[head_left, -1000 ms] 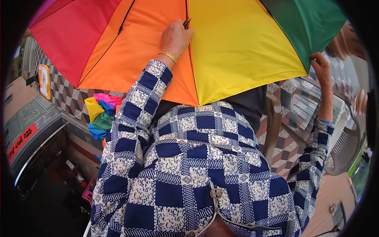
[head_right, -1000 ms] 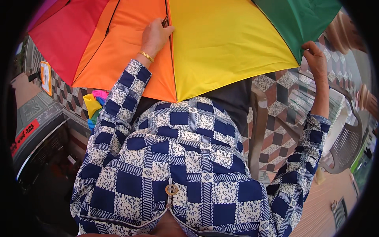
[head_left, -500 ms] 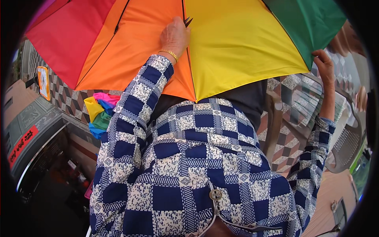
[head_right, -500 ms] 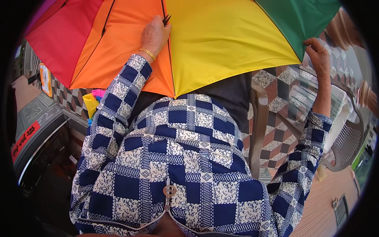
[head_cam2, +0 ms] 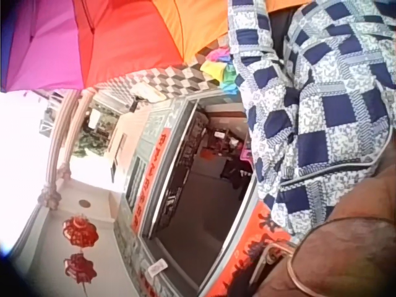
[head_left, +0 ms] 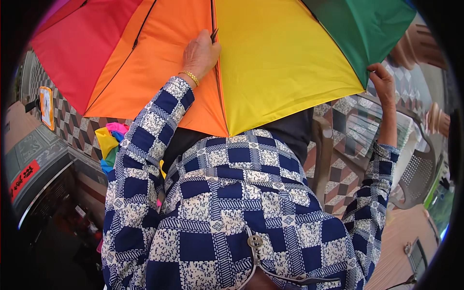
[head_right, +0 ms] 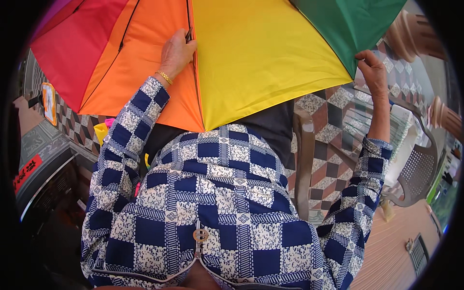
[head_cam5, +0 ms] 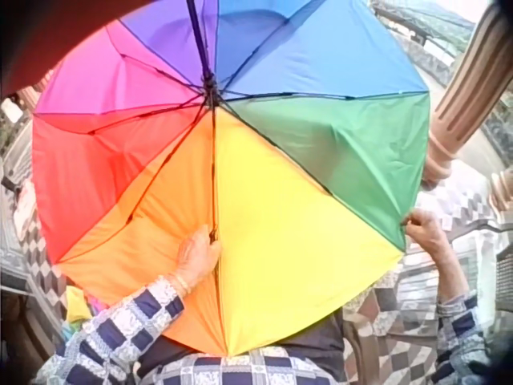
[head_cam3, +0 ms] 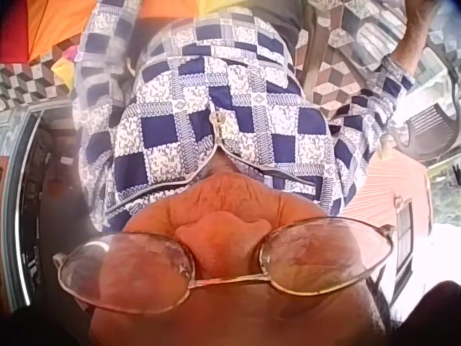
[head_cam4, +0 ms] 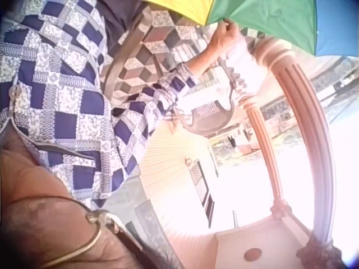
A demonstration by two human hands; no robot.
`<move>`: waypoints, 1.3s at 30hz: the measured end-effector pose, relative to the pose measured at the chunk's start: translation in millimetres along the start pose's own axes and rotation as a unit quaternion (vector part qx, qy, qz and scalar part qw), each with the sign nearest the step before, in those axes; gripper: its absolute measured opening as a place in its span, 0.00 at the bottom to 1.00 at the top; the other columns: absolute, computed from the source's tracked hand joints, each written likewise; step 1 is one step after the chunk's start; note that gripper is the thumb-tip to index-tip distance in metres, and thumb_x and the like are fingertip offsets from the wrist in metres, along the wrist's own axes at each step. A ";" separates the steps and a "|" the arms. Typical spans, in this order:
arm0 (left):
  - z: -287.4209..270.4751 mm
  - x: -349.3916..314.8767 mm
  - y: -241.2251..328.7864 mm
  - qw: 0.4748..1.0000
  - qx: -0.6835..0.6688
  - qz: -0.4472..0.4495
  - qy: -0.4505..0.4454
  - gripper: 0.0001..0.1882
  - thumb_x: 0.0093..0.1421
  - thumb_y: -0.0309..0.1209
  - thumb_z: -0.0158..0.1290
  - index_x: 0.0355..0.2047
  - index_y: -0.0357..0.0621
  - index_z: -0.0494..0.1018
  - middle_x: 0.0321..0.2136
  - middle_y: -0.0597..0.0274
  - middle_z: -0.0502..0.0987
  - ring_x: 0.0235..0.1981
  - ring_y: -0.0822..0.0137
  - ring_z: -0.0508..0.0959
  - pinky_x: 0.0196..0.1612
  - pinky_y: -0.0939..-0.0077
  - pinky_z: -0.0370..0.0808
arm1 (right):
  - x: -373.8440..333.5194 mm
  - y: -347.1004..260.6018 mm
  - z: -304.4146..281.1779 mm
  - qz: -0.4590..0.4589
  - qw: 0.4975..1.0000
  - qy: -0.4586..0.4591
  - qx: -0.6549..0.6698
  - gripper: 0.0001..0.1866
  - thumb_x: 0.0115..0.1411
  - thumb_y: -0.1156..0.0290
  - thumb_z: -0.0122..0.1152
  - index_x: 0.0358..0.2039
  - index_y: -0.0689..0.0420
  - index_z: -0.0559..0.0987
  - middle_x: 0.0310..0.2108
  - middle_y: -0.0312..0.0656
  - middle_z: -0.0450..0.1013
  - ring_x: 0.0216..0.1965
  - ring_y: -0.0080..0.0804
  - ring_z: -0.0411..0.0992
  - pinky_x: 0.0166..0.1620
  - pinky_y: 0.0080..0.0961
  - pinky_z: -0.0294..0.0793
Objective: Sewing the fabric of a rainbow umbrella back onto its metal ribs using a needle and thread.
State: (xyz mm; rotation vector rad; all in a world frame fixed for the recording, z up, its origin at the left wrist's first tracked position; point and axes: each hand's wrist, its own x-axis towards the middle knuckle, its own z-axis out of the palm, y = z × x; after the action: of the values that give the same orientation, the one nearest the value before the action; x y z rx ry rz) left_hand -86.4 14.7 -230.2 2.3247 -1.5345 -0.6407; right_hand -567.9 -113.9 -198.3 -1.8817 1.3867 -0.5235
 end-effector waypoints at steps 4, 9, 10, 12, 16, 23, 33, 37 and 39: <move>-13.4 13.7 -8.6 0.998 -0.057 0.001 -0.013 0.13 0.52 0.33 0.48 0.29 0.33 0.65 0.23 0.42 0.74 0.28 0.44 0.75 0.33 0.53 0.71 | 13.8 -5.3 -2.7 0.013 0.999 -0.017 0.026 0.07 0.53 0.81 0.51 0.33 0.61 0.75 0.27 0.28 0.70 0.32 0.14 0.65 0.39 0.12 0.64; -25.7 11.8 -4.5 0.970 -0.218 -0.082 -0.072 0.10 0.55 0.33 0.48 0.28 0.36 0.65 0.19 0.51 0.73 0.18 0.58 0.76 0.23 0.63 0.73 | 22.1 -5.4 -3.2 0.024 0.999 -0.038 0.030 0.08 0.54 0.82 0.51 0.34 0.61 0.75 0.30 0.28 0.70 0.35 0.14 0.66 0.42 0.12 0.64; -24.1 9.7 -4.7 0.970 -0.217 -0.085 -0.071 0.10 0.55 0.33 0.48 0.28 0.36 0.65 0.19 0.51 0.73 0.18 0.58 0.76 0.23 0.63 0.73 | 21.1 -4.0 -2.0 0.025 0.999 -0.039 0.027 0.08 0.54 0.82 0.51 0.34 0.61 0.75 0.30 0.28 0.70 0.35 0.14 0.66 0.42 0.12 0.64; -20.0 7.5 -5.3 0.930 -0.335 -0.124 -0.088 0.08 0.56 0.31 0.48 0.28 0.38 0.66 0.18 0.56 0.72 0.15 0.65 0.75 0.18 0.72 0.71 | 20.2 -2.7 -0.3 0.015 0.999 -0.029 0.021 0.08 0.54 0.81 0.51 0.35 0.61 0.75 0.29 0.28 0.70 0.33 0.14 0.66 0.40 0.12 0.64; -18.7 1.4 -13.6 0.855 -0.484 -0.167 -0.079 0.07 0.58 0.29 0.47 0.29 0.38 0.65 0.18 0.56 0.72 0.15 0.67 0.75 0.14 0.79 0.70 | 15.6 -21.5 -3.4 0.004 0.999 0.009 -0.041 0.09 0.53 0.80 0.50 0.36 0.60 0.74 0.25 0.28 0.69 0.27 0.14 0.65 0.34 0.13 0.64; -16.3 -5.0 -13.4 0.768 -0.609 -0.196 -0.038 0.07 0.58 0.27 0.46 0.31 0.34 0.64 0.21 0.51 0.72 0.16 0.62 0.76 0.15 0.78 0.72 | -8.8 -148.0 5.3 -0.026 0.960 0.204 -0.189 0.11 0.56 0.78 0.50 0.40 0.59 0.74 0.23 0.29 0.67 0.26 0.17 0.65 0.32 0.15 0.65; -8.8 -10.0 -22.5 0.739 -0.639 -0.215 -0.019 0.06 0.61 0.27 0.45 0.33 0.37 0.65 0.24 0.51 0.74 0.21 0.62 0.77 0.20 0.78 0.74 | 26.7 -216.3 203.4 -0.142 0.976 -0.119 0.119 0.05 0.53 0.80 0.57 0.30 0.58 0.79 0.27 0.34 0.70 0.31 0.22 0.68 0.35 0.16 0.68; -11.8 -8.1 -11.4 0.721 -0.655 -0.225 -0.008 0.06 0.59 0.26 0.44 0.34 0.35 0.62 0.23 0.49 0.73 0.18 0.61 0.76 0.16 0.77 0.73 | 42.5 -217.3 241.3 -0.150 0.983 -0.106 -0.012 0.06 0.52 0.73 0.58 0.31 0.53 0.80 0.28 0.42 0.72 0.33 0.38 0.72 0.36 0.31 0.71; -13.1 -6.5 -10.8 0.716 -0.660 -0.227 -0.012 0.06 0.59 0.26 0.44 0.35 0.35 0.62 0.23 0.49 0.73 0.17 0.61 0.76 0.16 0.77 0.73 | 46.9 -217.4 251.7 -0.172 0.980 -0.072 -0.072 0.06 0.52 0.71 0.57 0.30 0.54 0.79 0.29 0.45 0.73 0.33 0.43 0.72 0.37 0.35 0.72</move>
State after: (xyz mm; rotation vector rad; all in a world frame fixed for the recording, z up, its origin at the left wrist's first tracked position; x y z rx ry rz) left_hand -73.3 24.8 -222.6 1.4093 -0.1248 -1.2901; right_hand -239.0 -45.6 -203.1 -2.2485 1.0336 -0.4516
